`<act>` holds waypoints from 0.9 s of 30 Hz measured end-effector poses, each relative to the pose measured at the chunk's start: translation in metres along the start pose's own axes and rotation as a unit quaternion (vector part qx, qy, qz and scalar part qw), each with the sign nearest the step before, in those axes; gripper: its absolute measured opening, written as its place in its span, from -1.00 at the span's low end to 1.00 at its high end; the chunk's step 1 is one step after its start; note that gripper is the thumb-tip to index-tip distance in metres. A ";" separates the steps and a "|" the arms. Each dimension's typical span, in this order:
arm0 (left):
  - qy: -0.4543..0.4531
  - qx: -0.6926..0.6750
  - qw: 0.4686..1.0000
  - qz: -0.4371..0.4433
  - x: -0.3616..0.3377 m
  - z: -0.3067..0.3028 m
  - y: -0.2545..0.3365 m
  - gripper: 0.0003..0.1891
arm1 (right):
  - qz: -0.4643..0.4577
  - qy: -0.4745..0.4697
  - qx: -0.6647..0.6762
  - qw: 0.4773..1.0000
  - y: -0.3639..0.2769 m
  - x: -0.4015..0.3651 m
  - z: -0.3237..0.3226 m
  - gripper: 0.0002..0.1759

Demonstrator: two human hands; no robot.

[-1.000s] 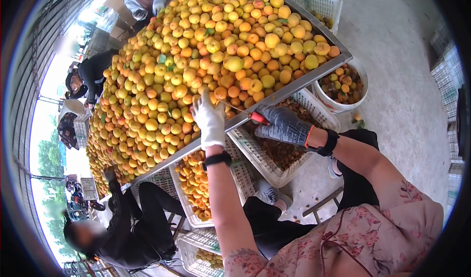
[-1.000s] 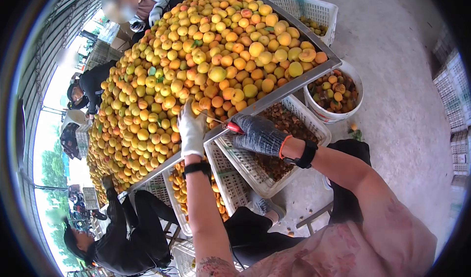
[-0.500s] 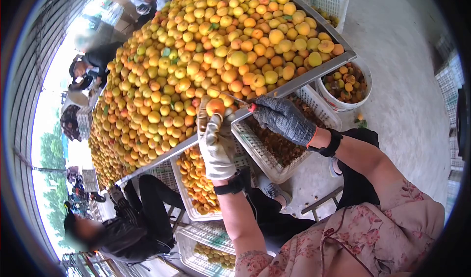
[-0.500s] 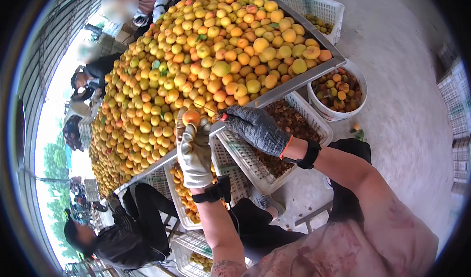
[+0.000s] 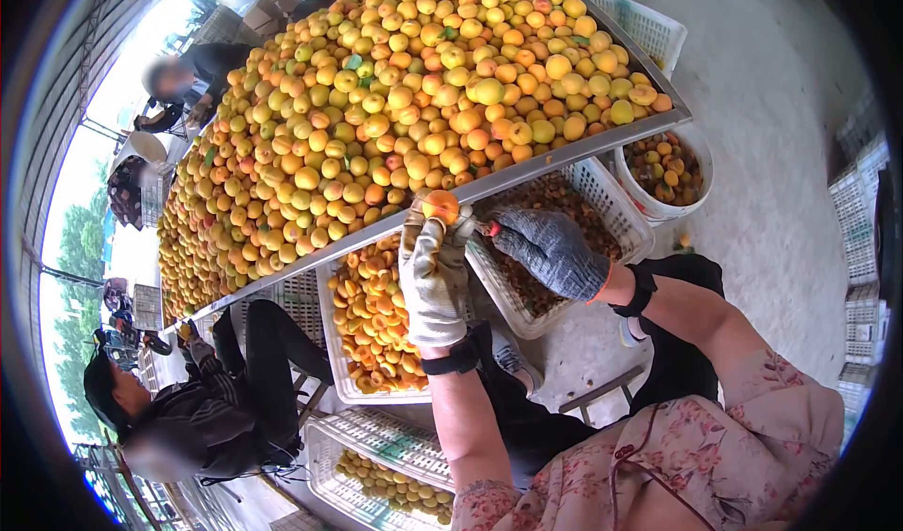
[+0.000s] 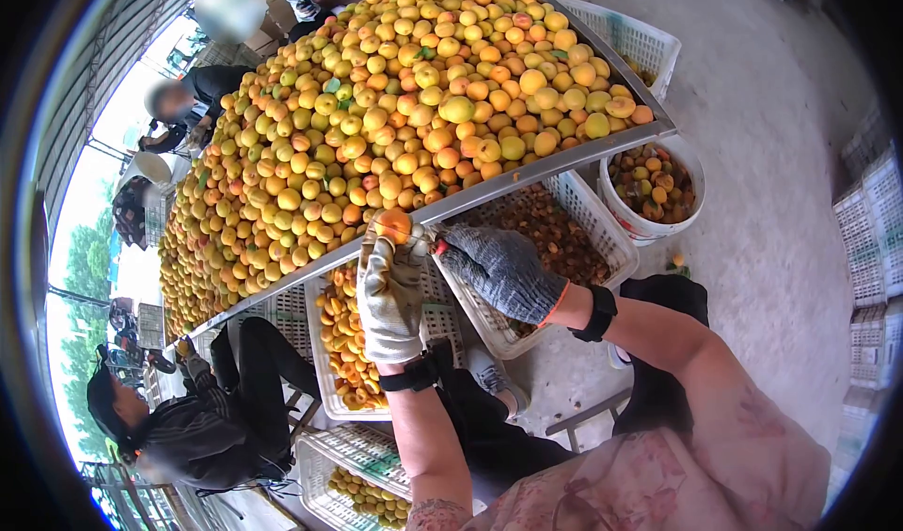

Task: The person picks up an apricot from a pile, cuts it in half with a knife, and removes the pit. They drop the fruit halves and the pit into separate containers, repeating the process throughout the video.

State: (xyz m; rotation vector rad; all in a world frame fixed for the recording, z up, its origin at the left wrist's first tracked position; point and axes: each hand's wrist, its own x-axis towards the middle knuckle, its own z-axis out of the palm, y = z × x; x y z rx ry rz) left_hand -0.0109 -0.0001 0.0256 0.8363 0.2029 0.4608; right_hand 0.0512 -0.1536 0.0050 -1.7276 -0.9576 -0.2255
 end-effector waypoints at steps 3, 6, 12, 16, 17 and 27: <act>0.006 -0.005 1.000 -0.006 -0.001 -0.002 -0.001 -0.62 | -0.013 -0.001 -0.025 1.000 -0.002 0.000 0.003 -0.73; 0.034 0.006 0.999 -0.002 0.001 0.000 -0.004 -0.70 | -0.001 -0.014 -0.055 0.998 -0.006 0.002 0.003 -0.73; 0.067 0.119 0.990 0.042 -0.001 0.013 -0.010 -0.82 | -0.010 -0.071 -0.006 0.997 0.005 0.009 0.005 -0.76; 0.038 0.114 0.992 0.045 0.008 -0.004 -0.017 -0.73 | 0.156 -0.068 0.114 0.979 0.003 0.013 0.012 -0.73; 0.046 0.081 0.995 0.032 0.007 -0.001 -0.017 -0.71 | 0.230 -0.073 0.165 0.956 0.000 0.016 0.010 -0.72; 0.048 -0.037 0.998 -0.001 0.012 -0.018 -0.045 -0.63 | 0.220 -0.072 0.128 0.964 0.020 0.005 0.017 -0.70</act>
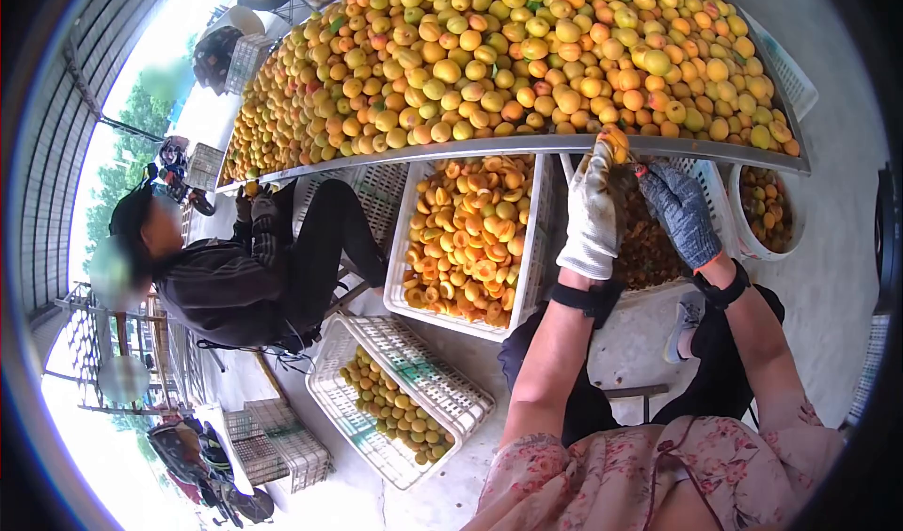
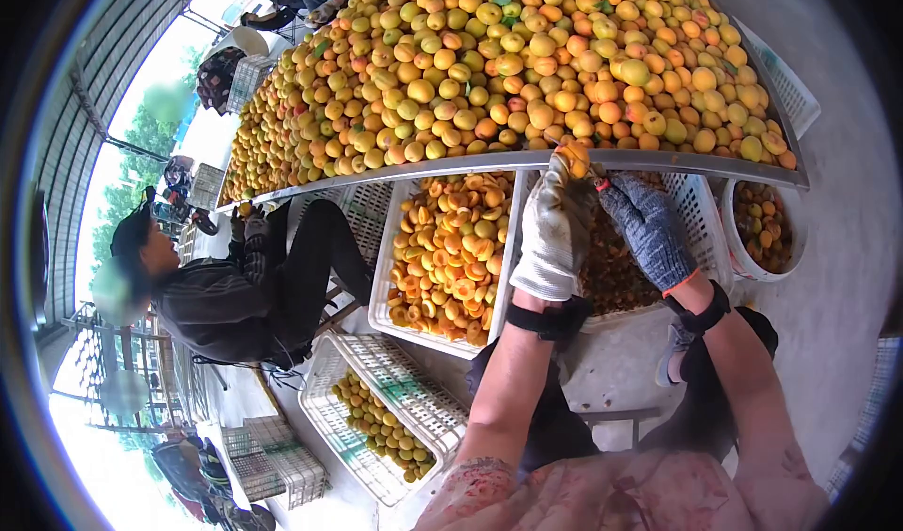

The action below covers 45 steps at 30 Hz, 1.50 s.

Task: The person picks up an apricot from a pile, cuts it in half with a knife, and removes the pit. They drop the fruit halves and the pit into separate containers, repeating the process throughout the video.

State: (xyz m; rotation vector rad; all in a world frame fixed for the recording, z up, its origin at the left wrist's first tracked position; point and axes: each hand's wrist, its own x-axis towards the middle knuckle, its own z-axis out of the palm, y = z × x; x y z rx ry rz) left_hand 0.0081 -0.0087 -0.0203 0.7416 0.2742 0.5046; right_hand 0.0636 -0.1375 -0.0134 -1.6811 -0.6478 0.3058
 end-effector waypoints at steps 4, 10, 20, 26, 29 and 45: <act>-0.004 0.096 0.994 0.044 -0.006 0.013 0.007 -0.60 | -0.033 0.016 0.009 0.999 -0.003 -0.001 -0.004 -0.72; 0.001 -0.093 0.995 -0.019 0.001 0.015 -0.003 -0.59 | -0.148 0.030 -0.206 0.967 -0.009 0.001 -0.002 -0.72; -0.012 0.067 0.996 0.061 -0.007 0.036 0.001 -0.59 | -0.076 0.036 -0.120 0.989 -0.012 0.002 -0.007 -0.65; 0.010 -0.041 0.999 -0.021 0.002 0.021 -0.008 -0.59 | -0.109 0.051 -0.189 0.975 0.008 -0.007 0.004 -0.66; 0.031 -0.042 0.999 -0.003 -0.001 0.023 0.004 -0.47 | -0.148 0.039 -0.197 0.968 0.009 -0.018 0.000 -0.72; -0.033 0.282 0.958 0.041 -0.032 0.044 0.002 -0.62 | 0.184 -0.007 0.349 0.919 -0.035 0.012 -0.028 -0.77</act>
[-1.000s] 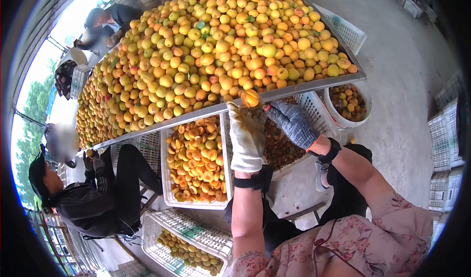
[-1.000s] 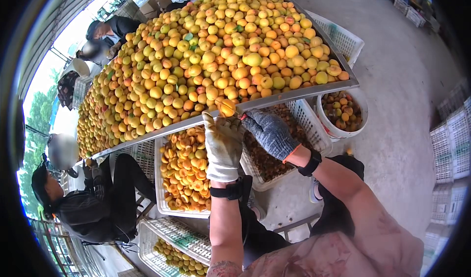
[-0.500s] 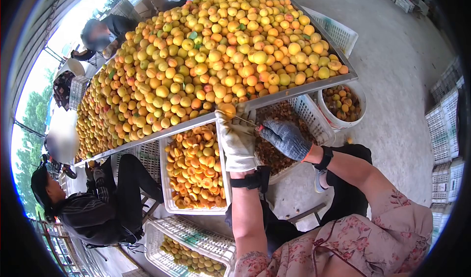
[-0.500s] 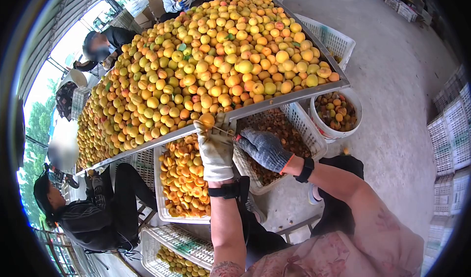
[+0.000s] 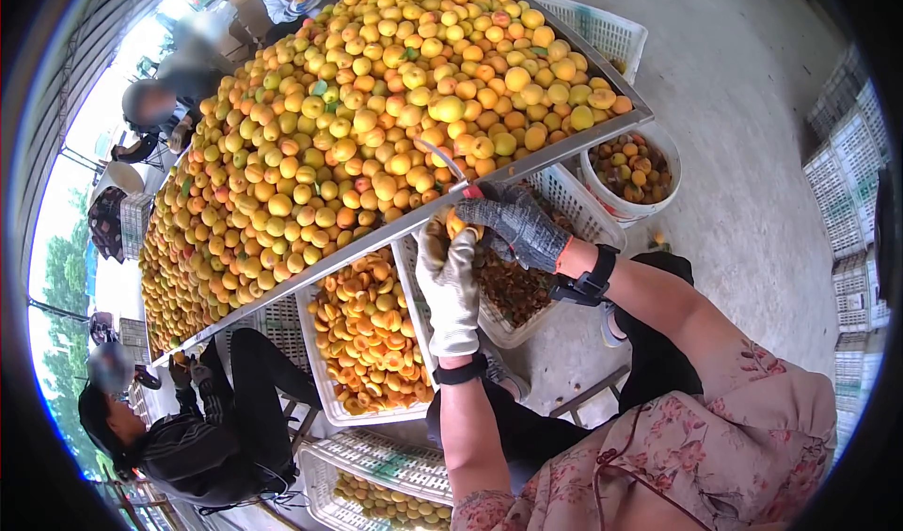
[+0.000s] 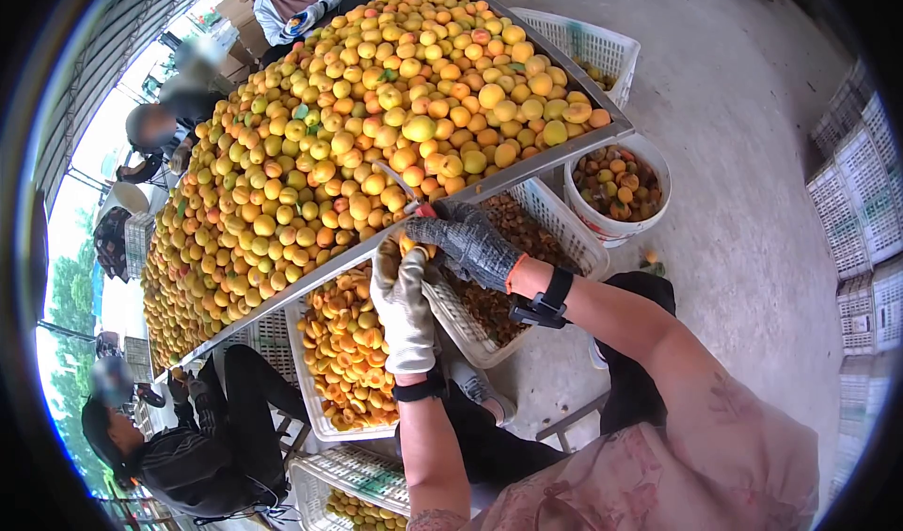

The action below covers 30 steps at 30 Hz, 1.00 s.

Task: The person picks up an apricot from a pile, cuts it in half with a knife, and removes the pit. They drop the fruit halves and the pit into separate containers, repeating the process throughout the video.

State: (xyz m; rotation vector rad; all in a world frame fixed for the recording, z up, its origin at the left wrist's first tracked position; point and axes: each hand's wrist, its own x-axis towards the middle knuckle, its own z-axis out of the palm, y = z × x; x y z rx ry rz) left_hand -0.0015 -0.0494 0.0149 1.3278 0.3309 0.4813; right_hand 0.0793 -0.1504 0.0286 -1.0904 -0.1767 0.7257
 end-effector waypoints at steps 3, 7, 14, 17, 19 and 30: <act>-0.004 -0.165 0.986 -0.025 0.001 -0.005 0.003 -0.68 | -0.005 -0.008 0.021 1.000 0.009 0.004 -0.003 -0.77; -0.069 -0.372 0.925 -0.037 0.000 -0.027 -0.001 -0.67 | 0.067 -0.150 0.168 0.972 0.000 -0.002 -0.001 -0.73; 0.032 -0.354 0.932 0.064 -0.011 -0.082 0.041 -0.56 | 0.125 -0.102 0.038 0.986 0.026 0.001 0.036 -0.80; 0.025 -0.288 0.956 0.040 -0.014 -0.114 0.040 -0.63 | 0.089 -0.159 0.051 0.982 0.049 0.008 0.047 -0.80; 0.064 -0.254 0.964 0.039 -0.014 -0.126 0.033 -0.68 | 0.143 -0.163 0.156 0.964 0.055 0.012 0.054 -0.79; 0.352 0.300 0.880 0.110 -0.006 -0.178 0.028 -0.42 | 0.122 -0.119 0.027 0.985 0.048 0.006 0.060 -0.79</act>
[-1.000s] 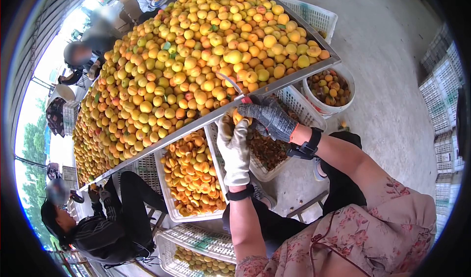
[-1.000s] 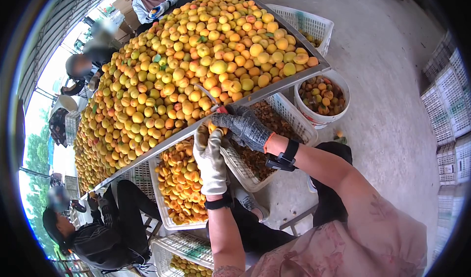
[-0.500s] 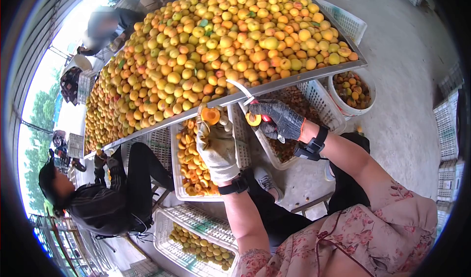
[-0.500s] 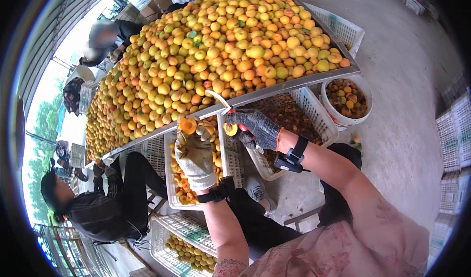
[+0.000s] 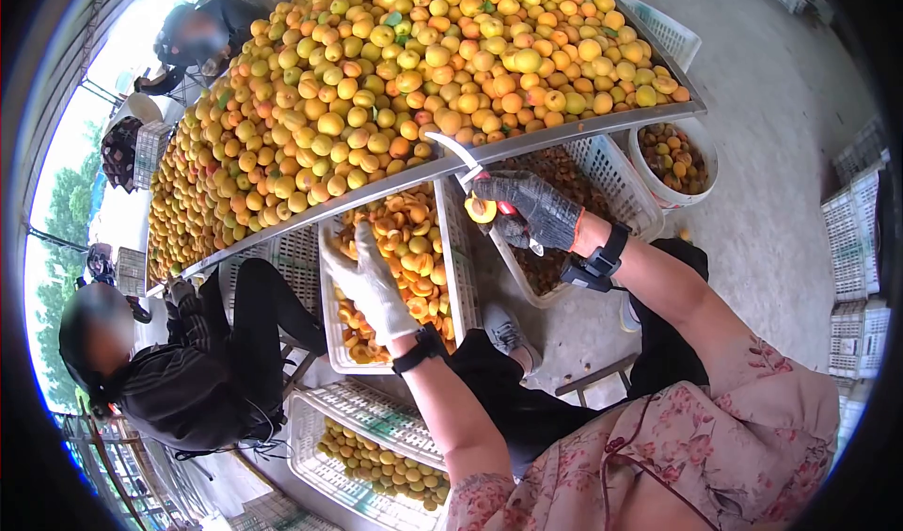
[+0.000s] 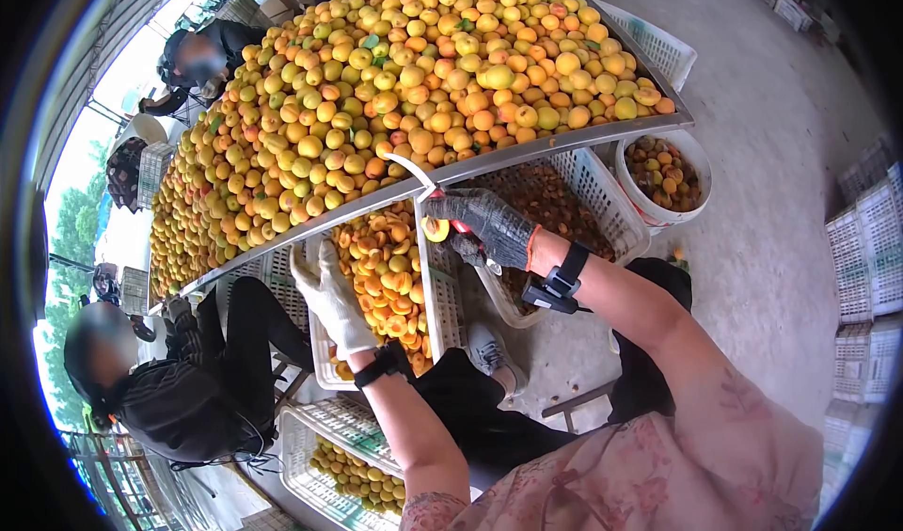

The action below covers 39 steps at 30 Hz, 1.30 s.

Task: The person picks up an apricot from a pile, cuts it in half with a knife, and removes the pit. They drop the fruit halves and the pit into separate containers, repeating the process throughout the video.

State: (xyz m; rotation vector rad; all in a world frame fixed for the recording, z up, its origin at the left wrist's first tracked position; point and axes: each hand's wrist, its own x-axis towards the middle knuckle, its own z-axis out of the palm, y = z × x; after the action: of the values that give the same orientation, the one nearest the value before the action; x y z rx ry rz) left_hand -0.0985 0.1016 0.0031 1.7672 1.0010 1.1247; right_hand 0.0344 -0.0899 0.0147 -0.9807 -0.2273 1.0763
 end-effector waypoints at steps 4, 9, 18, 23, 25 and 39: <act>-0.274 -0.182 0.944 -0.021 -0.043 0.021 0.046 -0.54 | 0.004 0.000 -0.018 1.000 0.007 0.006 -0.003 -0.79; -0.281 -0.120 0.949 0.079 -0.060 0.049 0.043 -0.86 | -0.130 -0.010 -0.094 0.987 0.006 0.004 -0.012 -0.81; -0.362 0.252 0.897 0.007 -0.059 0.046 -0.021 -0.78 | -0.066 0.010 -0.214 0.974 0.018 0.024 -0.007 -0.76; -0.464 0.056 0.852 -0.235 -0.110 0.086 -0.055 -0.55 | -0.067 -0.062 -0.161 0.983 0.045 0.063 0.038 -0.67; -0.464 -0.268 0.777 -0.331 -0.131 0.111 -0.140 -0.61 | -0.146 0.018 -0.255 0.956 0.033 0.053 0.041 -0.66; -0.211 0.245 0.919 0.227 -0.037 0.235 0.045 -0.58 | -0.268 0.181 0.090 0.942 -0.081 -0.028 -0.096 -0.82</act>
State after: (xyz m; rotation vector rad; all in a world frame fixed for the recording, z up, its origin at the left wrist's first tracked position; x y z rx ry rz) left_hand 0.1189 0.0032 -0.0348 2.6100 0.6482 0.7194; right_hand 0.1289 -0.1766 0.0293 -0.8641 -0.0826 0.4003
